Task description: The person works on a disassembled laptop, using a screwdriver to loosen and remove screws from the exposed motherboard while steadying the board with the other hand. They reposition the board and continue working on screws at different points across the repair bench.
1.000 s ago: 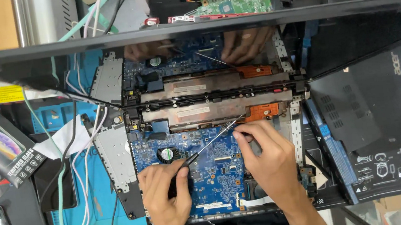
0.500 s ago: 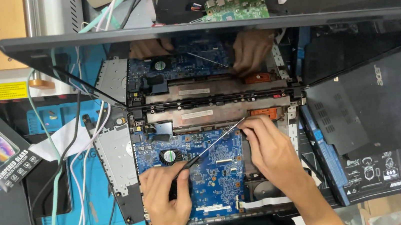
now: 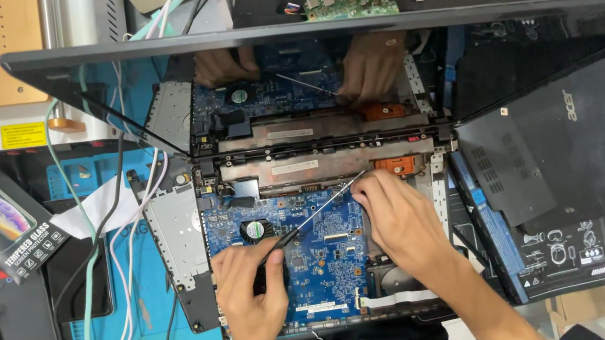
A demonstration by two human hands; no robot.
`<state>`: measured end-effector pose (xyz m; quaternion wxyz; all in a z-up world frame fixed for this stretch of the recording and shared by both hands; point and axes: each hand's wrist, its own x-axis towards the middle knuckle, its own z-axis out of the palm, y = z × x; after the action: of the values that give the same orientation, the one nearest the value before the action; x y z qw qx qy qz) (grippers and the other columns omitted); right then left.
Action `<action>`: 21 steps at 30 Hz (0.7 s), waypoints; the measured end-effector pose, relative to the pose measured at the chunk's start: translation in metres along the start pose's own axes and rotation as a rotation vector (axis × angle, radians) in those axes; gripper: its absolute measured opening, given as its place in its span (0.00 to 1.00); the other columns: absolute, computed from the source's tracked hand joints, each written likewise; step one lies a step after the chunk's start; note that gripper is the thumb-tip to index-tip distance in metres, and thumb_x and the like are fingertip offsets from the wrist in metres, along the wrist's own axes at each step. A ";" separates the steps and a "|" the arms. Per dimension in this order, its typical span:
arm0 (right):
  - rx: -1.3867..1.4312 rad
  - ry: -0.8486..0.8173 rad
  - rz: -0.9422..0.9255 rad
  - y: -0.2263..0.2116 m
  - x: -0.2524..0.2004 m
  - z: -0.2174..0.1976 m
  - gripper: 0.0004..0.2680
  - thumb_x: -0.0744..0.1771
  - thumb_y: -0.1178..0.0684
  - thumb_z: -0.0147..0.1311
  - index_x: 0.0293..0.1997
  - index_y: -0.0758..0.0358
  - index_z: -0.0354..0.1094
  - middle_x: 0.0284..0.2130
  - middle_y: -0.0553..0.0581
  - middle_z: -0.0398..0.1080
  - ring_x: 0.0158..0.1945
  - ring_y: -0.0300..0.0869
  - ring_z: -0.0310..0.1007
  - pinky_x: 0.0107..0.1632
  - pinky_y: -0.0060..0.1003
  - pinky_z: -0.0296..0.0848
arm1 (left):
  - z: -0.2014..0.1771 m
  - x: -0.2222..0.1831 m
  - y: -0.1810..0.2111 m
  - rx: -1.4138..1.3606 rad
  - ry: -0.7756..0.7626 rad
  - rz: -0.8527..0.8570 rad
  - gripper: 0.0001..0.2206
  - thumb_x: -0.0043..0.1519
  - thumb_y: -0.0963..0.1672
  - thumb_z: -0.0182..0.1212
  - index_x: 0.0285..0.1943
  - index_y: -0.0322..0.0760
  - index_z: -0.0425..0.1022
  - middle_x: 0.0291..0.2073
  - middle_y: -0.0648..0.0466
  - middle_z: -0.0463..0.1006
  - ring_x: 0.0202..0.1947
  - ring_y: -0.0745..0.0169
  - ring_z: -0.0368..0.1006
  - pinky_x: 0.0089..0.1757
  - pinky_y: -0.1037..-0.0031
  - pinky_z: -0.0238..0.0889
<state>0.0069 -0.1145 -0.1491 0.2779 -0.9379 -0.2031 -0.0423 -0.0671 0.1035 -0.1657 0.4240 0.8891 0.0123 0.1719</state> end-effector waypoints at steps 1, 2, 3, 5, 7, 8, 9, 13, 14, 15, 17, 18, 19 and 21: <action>0.001 0.001 0.000 0.002 -0.001 0.001 0.03 0.68 0.61 0.56 0.42 0.67 0.66 0.36 0.60 0.69 0.37 0.54 0.74 0.39 0.47 0.72 | -0.001 0.000 0.001 0.001 0.000 0.001 0.05 0.60 0.39 0.65 0.43 0.34 0.79 0.34 0.55 0.80 0.36 0.56 0.73 0.48 0.67 0.59; 0.012 0.013 -0.020 0.003 -0.002 0.002 0.03 0.68 0.61 0.55 0.42 0.66 0.66 0.37 0.61 0.69 0.38 0.54 0.74 0.40 0.47 0.72 | -0.001 0.000 0.001 0.000 0.005 -0.002 0.05 0.60 0.39 0.65 0.43 0.34 0.79 0.34 0.55 0.80 0.36 0.56 0.72 0.48 0.66 0.59; 0.024 0.026 -0.043 0.005 -0.002 0.003 0.03 0.68 0.62 0.54 0.43 0.66 0.65 0.37 0.61 0.69 0.39 0.55 0.74 0.41 0.47 0.73 | -0.002 -0.001 0.001 0.001 0.013 -0.004 0.04 0.60 0.39 0.65 0.42 0.34 0.79 0.34 0.54 0.80 0.36 0.56 0.72 0.48 0.66 0.59; 0.089 0.055 0.026 0.003 -0.008 0.001 0.04 0.68 0.62 0.53 0.46 0.67 0.66 0.39 0.61 0.70 0.40 0.55 0.74 0.42 0.46 0.73 | -0.004 -0.001 0.002 -0.006 0.017 -0.009 0.05 0.60 0.38 0.65 0.43 0.33 0.79 0.34 0.54 0.80 0.36 0.55 0.72 0.47 0.66 0.60; 0.156 0.082 0.098 0.002 -0.014 0.002 0.04 0.69 0.63 0.53 0.48 0.68 0.67 0.40 0.62 0.70 0.41 0.54 0.73 0.43 0.44 0.73 | -0.007 -0.002 0.002 -0.011 0.017 -0.016 0.05 0.59 0.38 0.65 0.43 0.33 0.79 0.33 0.53 0.79 0.35 0.54 0.72 0.45 0.66 0.61; 0.186 0.031 0.229 0.002 -0.018 0.004 0.07 0.68 0.59 0.57 0.48 0.68 0.68 0.38 0.60 0.71 0.38 0.50 0.74 0.40 0.41 0.74 | -0.008 -0.003 0.002 -0.017 0.021 -0.017 0.05 0.59 0.37 0.66 0.43 0.32 0.79 0.33 0.52 0.79 0.35 0.53 0.72 0.44 0.67 0.63; 0.218 -0.021 0.363 0.002 -0.023 0.006 0.09 0.66 0.56 0.61 0.48 0.67 0.69 0.36 0.58 0.72 0.35 0.45 0.74 0.37 0.37 0.75 | -0.010 -0.003 0.003 -0.022 0.021 -0.017 0.05 0.59 0.37 0.66 0.42 0.31 0.78 0.33 0.51 0.79 0.35 0.52 0.73 0.43 0.67 0.64; 0.319 0.082 0.412 -0.016 -0.025 0.008 0.13 0.63 0.55 0.65 0.49 0.66 0.70 0.36 0.56 0.74 0.35 0.42 0.72 0.40 0.36 0.74 | -0.025 0.006 0.012 0.004 0.009 0.050 0.06 0.59 0.36 0.65 0.44 0.30 0.78 0.35 0.50 0.79 0.40 0.50 0.75 0.49 0.66 0.69; 0.318 0.109 0.420 -0.016 -0.026 0.011 0.12 0.63 0.55 0.65 0.48 0.66 0.70 0.36 0.56 0.74 0.36 0.41 0.72 0.41 0.36 0.73 | -0.030 0.009 0.015 0.010 -0.026 0.083 0.06 0.60 0.36 0.65 0.44 0.30 0.78 0.35 0.50 0.79 0.38 0.53 0.75 0.50 0.65 0.70; 0.317 0.134 0.427 -0.015 -0.028 0.014 0.12 0.63 0.56 0.66 0.48 0.65 0.70 0.36 0.56 0.74 0.36 0.41 0.72 0.42 0.37 0.73 | -0.035 0.011 0.017 0.016 -0.061 0.114 0.06 0.60 0.36 0.65 0.45 0.30 0.78 0.35 0.51 0.80 0.37 0.56 0.75 0.51 0.65 0.71; 0.340 0.143 0.439 -0.015 -0.029 0.014 0.12 0.63 0.56 0.66 0.48 0.65 0.71 0.35 0.55 0.74 0.36 0.41 0.72 0.42 0.37 0.73 | -0.044 0.019 0.025 0.083 -0.108 0.141 0.08 0.58 0.36 0.67 0.45 0.31 0.79 0.32 0.52 0.77 0.34 0.56 0.74 0.49 0.64 0.70; 0.357 0.153 0.446 -0.015 -0.028 0.014 0.12 0.62 0.57 0.66 0.48 0.65 0.71 0.34 0.54 0.74 0.36 0.41 0.72 0.42 0.37 0.73 | -0.049 0.024 0.029 0.145 -0.149 0.170 0.09 0.56 0.36 0.68 0.45 0.31 0.80 0.28 0.52 0.75 0.32 0.55 0.72 0.47 0.63 0.69; 0.363 0.156 0.449 -0.015 -0.028 0.014 0.12 0.62 0.57 0.66 0.48 0.65 0.71 0.34 0.54 0.74 0.36 0.41 0.72 0.42 0.37 0.73 | -0.050 0.028 0.033 0.150 -0.153 0.174 0.09 0.56 0.36 0.68 0.45 0.31 0.80 0.28 0.52 0.75 0.32 0.55 0.72 0.47 0.63 0.69; 0.395 0.151 0.490 -0.014 -0.028 0.015 0.12 0.62 0.57 0.67 0.48 0.65 0.72 0.31 0.54 0.75 0.35 0.41 0.72 0.40 0.37 0.73 | -0.054 0.036 0.040 0.210 -0.250 0.266 0.11 0.54 0.37 0.69 0.46 0.30 0.80 0.27 0.54 0.74 0.29 0.57 0.70 0.44 0.63 0.66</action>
<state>-0.0255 -0.1054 -0.1601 0.4706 -0.8812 0.0456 -0.0034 -0.0554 0.1248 -0.0932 0.3010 0.9365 -0.1402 0.1126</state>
